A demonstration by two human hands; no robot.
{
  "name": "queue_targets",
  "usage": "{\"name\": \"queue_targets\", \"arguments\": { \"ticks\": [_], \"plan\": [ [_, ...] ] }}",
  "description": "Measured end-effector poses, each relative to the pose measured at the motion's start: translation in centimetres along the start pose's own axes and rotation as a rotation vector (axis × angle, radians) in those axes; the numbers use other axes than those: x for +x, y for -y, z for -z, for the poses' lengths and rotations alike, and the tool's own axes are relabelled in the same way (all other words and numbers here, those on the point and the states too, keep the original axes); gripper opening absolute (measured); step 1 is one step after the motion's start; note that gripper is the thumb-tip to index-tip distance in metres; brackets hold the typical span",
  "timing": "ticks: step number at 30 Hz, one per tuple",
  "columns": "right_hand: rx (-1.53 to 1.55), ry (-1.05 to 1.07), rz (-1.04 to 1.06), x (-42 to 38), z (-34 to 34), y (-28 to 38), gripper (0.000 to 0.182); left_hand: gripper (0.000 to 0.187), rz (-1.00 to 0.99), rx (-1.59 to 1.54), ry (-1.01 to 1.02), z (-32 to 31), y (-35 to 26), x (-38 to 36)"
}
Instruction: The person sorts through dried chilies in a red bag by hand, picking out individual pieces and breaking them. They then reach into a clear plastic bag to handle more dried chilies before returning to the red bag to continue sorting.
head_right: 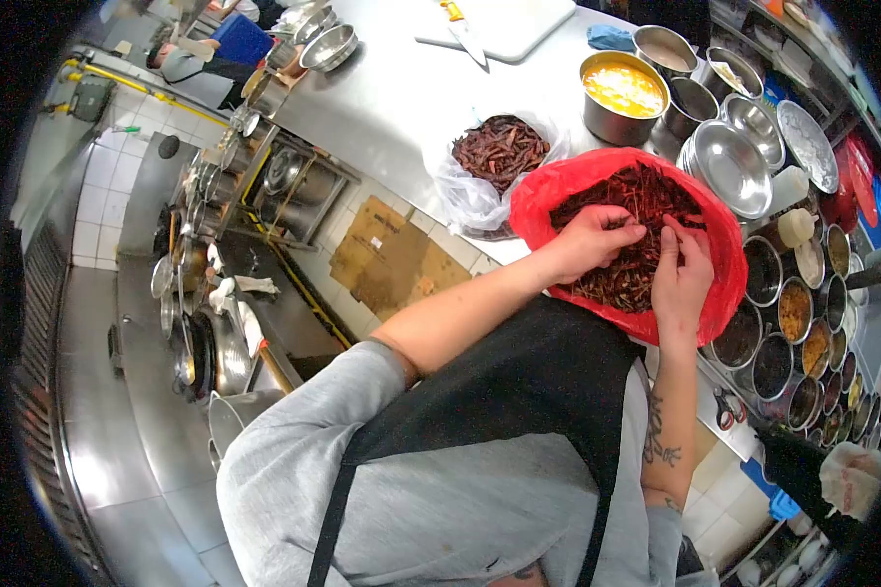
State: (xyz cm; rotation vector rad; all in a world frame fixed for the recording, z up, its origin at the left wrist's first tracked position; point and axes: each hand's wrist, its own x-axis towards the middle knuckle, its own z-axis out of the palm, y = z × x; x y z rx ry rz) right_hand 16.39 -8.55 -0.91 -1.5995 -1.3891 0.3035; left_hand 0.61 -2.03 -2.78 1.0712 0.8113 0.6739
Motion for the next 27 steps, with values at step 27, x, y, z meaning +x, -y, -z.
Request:
{"name": "queue_targets", "arguments": {
  "ticks": [27],
  "plan": [
    [0.257,0.212,-0.197,0.1,-1.1,-1.5,0.011,0.007,0.058,-0.55,0.134,0.3,0.9,2.2]
  ]
}}
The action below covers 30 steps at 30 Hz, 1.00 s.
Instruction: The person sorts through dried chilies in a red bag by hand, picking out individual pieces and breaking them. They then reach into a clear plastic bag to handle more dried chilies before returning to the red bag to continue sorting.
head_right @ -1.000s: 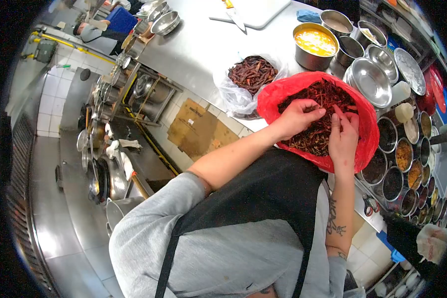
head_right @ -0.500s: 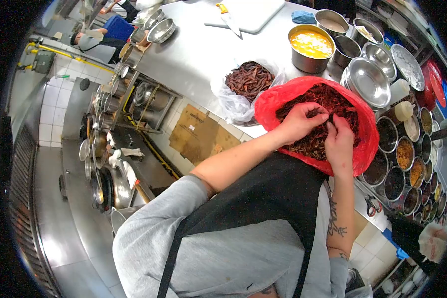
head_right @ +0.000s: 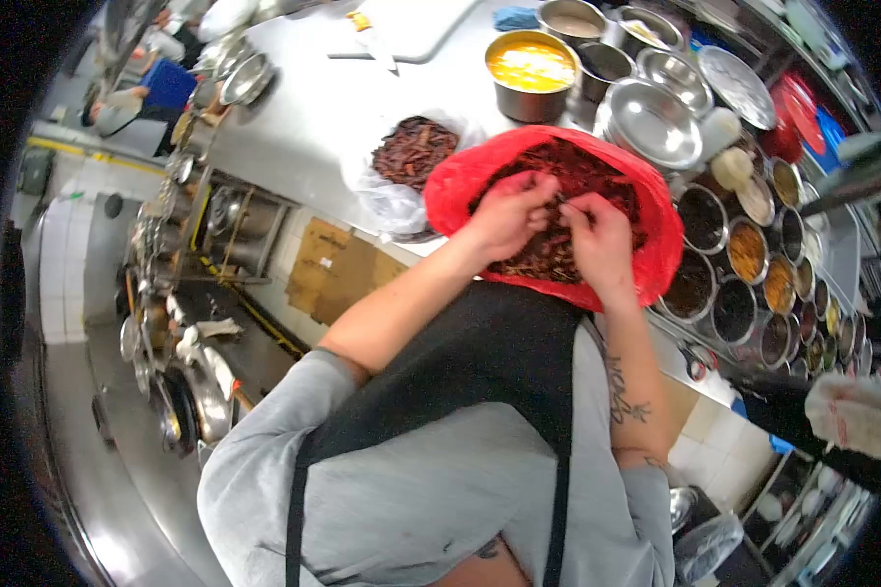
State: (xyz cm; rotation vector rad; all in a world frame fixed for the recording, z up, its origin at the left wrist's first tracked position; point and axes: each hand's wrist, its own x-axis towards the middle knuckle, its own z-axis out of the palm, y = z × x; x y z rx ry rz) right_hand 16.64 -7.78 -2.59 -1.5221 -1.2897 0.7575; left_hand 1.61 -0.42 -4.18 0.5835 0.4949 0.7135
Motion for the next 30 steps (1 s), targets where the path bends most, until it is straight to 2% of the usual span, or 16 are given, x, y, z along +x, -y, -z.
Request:
{"name": "queue_targets", "arguments": {
  "ticks": [1,3,6,10,13,17,20,23,25,27,28,30],
  "plan": [
    [0.039,-0.058,-0.015,-0.2,-0.5,0.2,0.01,0.006,0.012,-0.036,-0.032,-0.3,-0.1,-0.1],
    [0.129,-0.118,0.038,-0.1,-0.9,-0.5,0.008,0.008,0.045,-0.151,0.043,0.0,0.0,0.2],
    [0.277,-0.276,0.057,0.3,-0.9,-0.9,0.009,0.008,0.036,-0.223,-0.099,0.3,-0.5,0.4],
    [0.012,-0.26,-0.029,0.5,0.3,0.4,0.018,0.009,-0.038,-0.073,-0.137,-0.1,-1.1,-0.2],
    [-0.095,-0.36,0.121,0.3,0.0,0.3,0.016,0.008,-0.083,0.044,-0.155,-0.7,-0.9,-0.1],
    [-0.069,-0.311,0.11,-0.3,0.6,2.5,0.018,0.01,-0.106,0.348,-0.192,-1.1,-0.4,-0.3],
    [-0.13,-0.235,0.097,-0.2,1.1,3.0,0.02,0.013,-0.319,1.046,-0.085,-1.1,-0.6,-0.8],
    [-0.15,-0.136,0.078,-0.1,0.9,2.0,0.02,0.019,-0.391,1.306,-0.018,-1.9,-0.9,-1.1],
    [-0.11,-0.069,0.013,-0.1,0.9,0.9,0.019,0.021,-0.277,1.268,-0.005,-2.0,-1.1,-1.2],
    [0.128,-0.05,-0.046,0.1,1.0,0.7,0.018,0.021,-0.177,1.23,0.016,-1.7,-1.1,-1.1],
    [0.247,-0.041,-0.078,0.1,1.0,0.7,0.018,0.021,-0.187,1.195,0.028,-1.6,-0.9,-1.2],
    [0.25,-0.06,-0.084,0.2,1.0,0.5,0.016,0.02,-0.209,1.126,0.052,-1.5,-0.5,-1.2]
  ]
}}
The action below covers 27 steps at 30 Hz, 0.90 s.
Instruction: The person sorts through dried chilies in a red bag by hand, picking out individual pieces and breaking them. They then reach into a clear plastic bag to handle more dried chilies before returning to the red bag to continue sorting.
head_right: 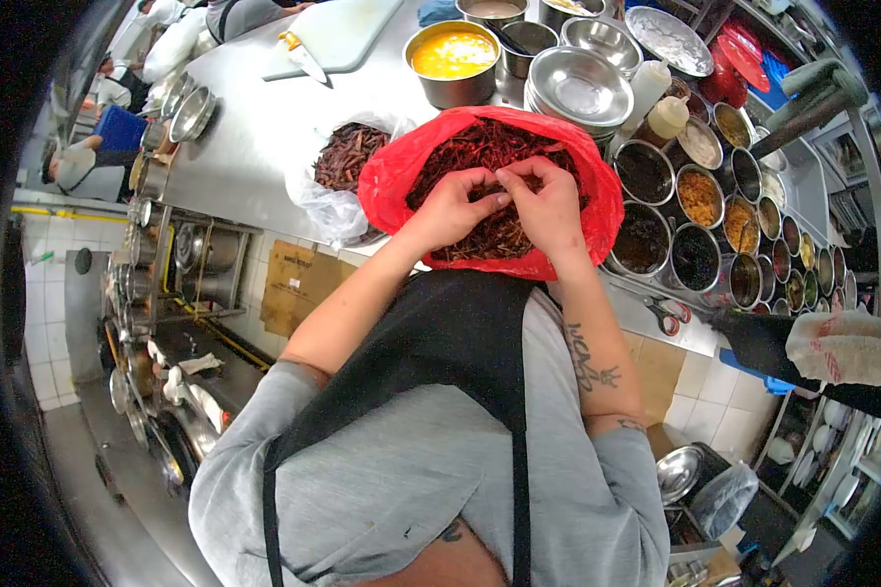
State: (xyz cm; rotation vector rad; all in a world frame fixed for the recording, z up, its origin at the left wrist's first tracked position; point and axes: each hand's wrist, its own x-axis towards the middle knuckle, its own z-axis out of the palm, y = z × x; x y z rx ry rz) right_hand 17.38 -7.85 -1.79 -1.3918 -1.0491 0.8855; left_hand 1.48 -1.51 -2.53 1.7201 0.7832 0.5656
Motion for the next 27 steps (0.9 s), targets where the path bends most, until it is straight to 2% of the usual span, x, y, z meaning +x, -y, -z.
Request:
{"name": "queue_targets", "arguments": {
  "ticks": [4,7,10,13,15,19,22,25,27],
  "plan": [
    [-0.172,0.072,0.059,-0.1,0.3,-0.9,0.014,0.016,-0.04,0.063,0.047,0.2,0.4,0.0],
    [-0.158,0.073,0.093,0.1,0.3,-1.1,0.012,0.012,-0.054,0.095,0.072,0.6,-0.8,-0.1],
    [0.113,0.063,-0.043,0.2,0.2,-0.5,0.011,0.011,-0.089,0.063,0.086,0.9,-1.8,-0.1],
    [0.156,0.065,-0.011,0.6,0.4,-0.9,0.01,0.01,-0.087,0.038,0.117,1.0,-1.9,0.6],
    [0.196,0.083,-0.075,0.8,0.5,-0.2,0.01,0.01,-0.085,0.046,0.134,1.1,-1.8,1.0],
    [0.196,0.094,-0.076,1.0,0.8,-0.5,0.012,0.012,-0.107,0.168,0.176,1.9,-2.2,1.4],
    [0.587,0.213,-0.276,1.2,1.4,-0.9,0.015,0.015,-0.119,0.164,0.238,3.0,-2.0,1.8],
    [0.049,-0.01,-0.109,1.1,0.9,-0.1,0.015,0.019,-0.037,-0.168,0.144,3.3,-0.8,1.8],
    [-0.258,0.039,-0.068,1.3,1.5,-0.5,0.014,0.025,0.123,-0.639,0.181,3.7,-0.2,1.4]
  ]
}}
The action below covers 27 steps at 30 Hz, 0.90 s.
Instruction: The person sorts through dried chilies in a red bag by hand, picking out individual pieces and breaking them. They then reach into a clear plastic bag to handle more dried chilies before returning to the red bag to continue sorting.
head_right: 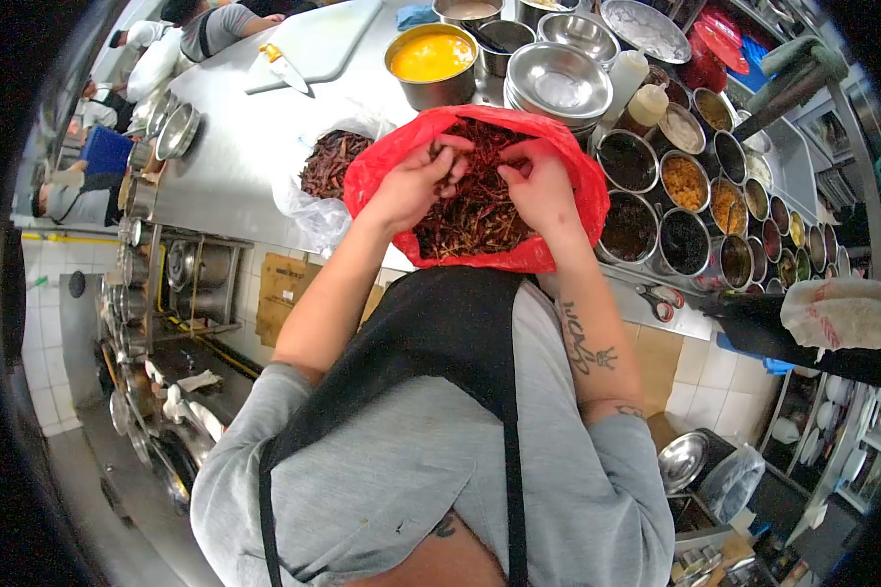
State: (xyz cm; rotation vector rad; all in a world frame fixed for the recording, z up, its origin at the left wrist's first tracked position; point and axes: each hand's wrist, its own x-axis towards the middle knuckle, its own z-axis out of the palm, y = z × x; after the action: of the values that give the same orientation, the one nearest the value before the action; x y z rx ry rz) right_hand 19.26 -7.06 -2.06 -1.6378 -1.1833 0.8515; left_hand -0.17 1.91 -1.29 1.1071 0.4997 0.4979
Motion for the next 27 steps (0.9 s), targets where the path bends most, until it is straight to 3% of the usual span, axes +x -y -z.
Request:
{"name": "queue_targets", "arguments": {
  "ticks": [2,4,6,9,11,15,18,21,27],
  "plan": [
    [-0.239,0.086,0.04,0.1,0.2,-0.4,0.015,0.028,0.082,-0.473,0.008,0.1,0.2,-0.5],
    [-0.406,0.234,0.077,-0.4,0.1,-0.7,0.017,0.032,0.107,-0.703,0.154,1.3,1.3,-0.5],
    [-0.592,0.248,0.093,-1.0,-0.4,-0.6,0.017,0.031,0.104,-0.899,0.301,1.7,1.9,-0.6],
    [-0.688,0.248,0.062,-1.4,-0.5,0.0,0.017,0.032,0.05,-0.728,0.05,1.6,1.6,-1.3],
    [-0.677,0.227,0.082,-1.4,-0.3,-0.3,0.017,0.032,0.048,-0.729,-0.006,1.2,1.1,-1.7],
    [-0.479,0.151,0.044,-1.3,0.1,0.0,0.016,0.029,0.038,-0.711,-0.061,1.2,1.6,-1.9],
    [-0.334,0.055,0.023,-1.1,-0.1,0.1,0.017,0.023,0.02,-0.629,-0.325,1.1,2.8,-1.2],
    [-0.253,-0.063,0.059,-1.0,-0.8,0.2,0.019,0.016,-0.007,-0.689,-0.213,1.5,2.8,-1.1],
    [0.04,-0.071,0.081,-1.1,-2.6,1.4,0.019,0.013,0.062,-0.344,-0.239,-1.7,2.0,-0.9]
  ]
}}
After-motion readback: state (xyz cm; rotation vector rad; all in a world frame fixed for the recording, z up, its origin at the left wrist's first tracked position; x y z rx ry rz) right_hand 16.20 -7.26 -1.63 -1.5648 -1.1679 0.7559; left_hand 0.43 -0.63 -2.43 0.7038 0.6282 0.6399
